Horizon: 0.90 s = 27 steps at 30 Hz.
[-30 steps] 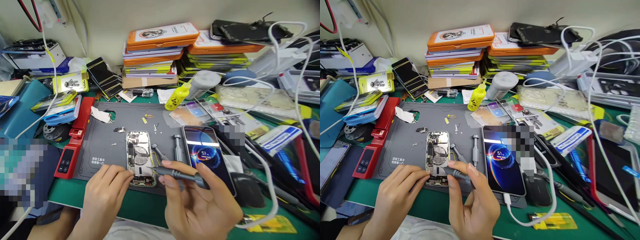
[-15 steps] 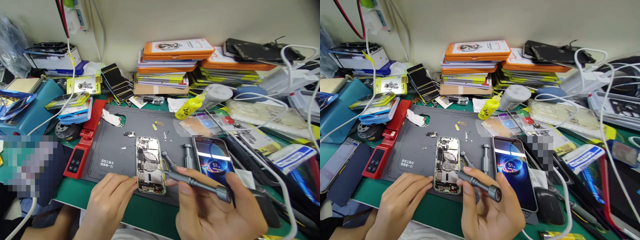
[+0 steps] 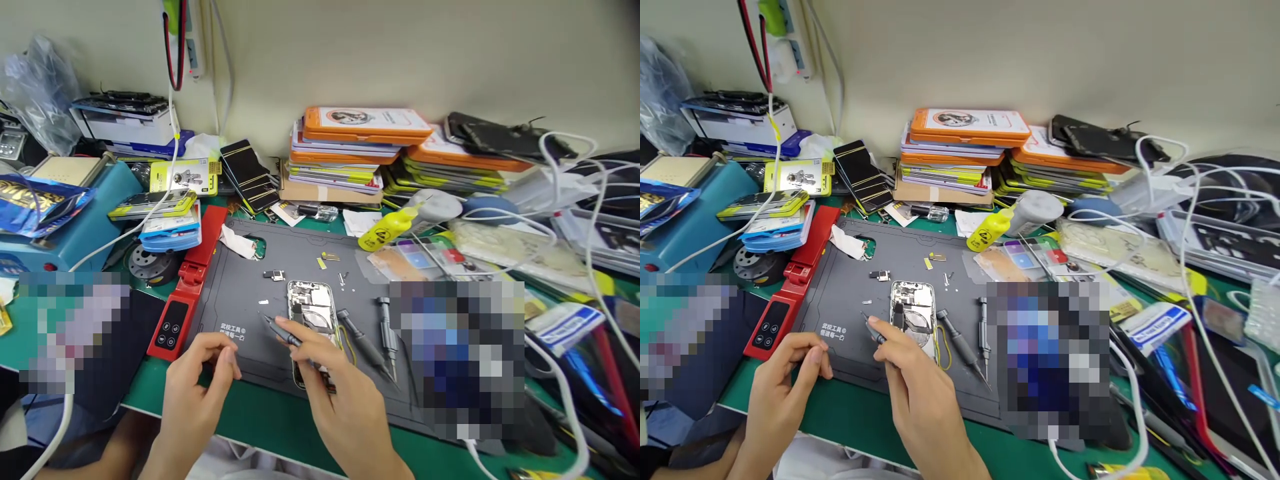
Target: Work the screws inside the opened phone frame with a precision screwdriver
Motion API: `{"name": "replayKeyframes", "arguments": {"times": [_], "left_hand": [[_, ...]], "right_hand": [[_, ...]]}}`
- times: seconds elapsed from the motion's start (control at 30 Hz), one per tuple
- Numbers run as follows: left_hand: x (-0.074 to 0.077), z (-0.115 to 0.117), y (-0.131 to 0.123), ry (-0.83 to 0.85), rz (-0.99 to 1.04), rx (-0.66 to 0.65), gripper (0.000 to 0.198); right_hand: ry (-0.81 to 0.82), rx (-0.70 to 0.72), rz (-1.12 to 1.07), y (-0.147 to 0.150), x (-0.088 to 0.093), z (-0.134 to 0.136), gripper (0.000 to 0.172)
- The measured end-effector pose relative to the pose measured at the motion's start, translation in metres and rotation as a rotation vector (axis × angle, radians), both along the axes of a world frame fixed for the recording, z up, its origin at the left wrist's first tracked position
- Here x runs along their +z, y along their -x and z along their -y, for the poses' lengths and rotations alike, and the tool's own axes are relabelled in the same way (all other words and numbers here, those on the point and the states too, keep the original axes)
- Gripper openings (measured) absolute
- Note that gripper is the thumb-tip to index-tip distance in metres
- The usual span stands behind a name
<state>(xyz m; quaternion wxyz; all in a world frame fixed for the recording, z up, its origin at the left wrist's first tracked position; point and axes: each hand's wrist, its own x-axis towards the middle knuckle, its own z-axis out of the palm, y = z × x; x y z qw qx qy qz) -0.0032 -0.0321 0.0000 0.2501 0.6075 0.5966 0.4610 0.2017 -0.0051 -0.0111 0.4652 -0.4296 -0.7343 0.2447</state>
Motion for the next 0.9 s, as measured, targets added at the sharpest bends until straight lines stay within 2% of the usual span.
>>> {"name": "replayKeyframes", "arguments": {"times": [0.17,0.3,0.4,0.5,0.67,0.9], "left_hand": [[-0.002,0.002,0.0,-0.046,0.041,-0.018,0.014],[-0.002,0.0,-0.009,-0.035,0.078,-0.166,0.028],[-0.001,-0.004,-0.019,-0.032,0.099,-0.27,0.02],[0.0,-0.008,-0.025,-0.044,0.126,-0.281,0.014],[-0.003,-0.01,-0.03,-0.044,0.163,-0.226,0.012],[-0.004,-0.004,-0.028,-0.018,0.203,-0.23,0.02]], "right_hand": [[0.107,-0.138,-0.31,-0.002,-0.003,0.009,0.026],[0.194,-0.21,-0.542,-0.007,-0.002,0.009,0.036],[0.243,-0.19,-0.676,-0.008,0.0,0.006,0.037],[0.296,-0.168,-0.727,-0.008,0.002,0.004,0.037],[0.341,-0.15,-0.76,-0.007,0.004,0.005,0.034],[0.425,-0.101,-0.819,-0.009,0.005,0.003,0.031]]}}
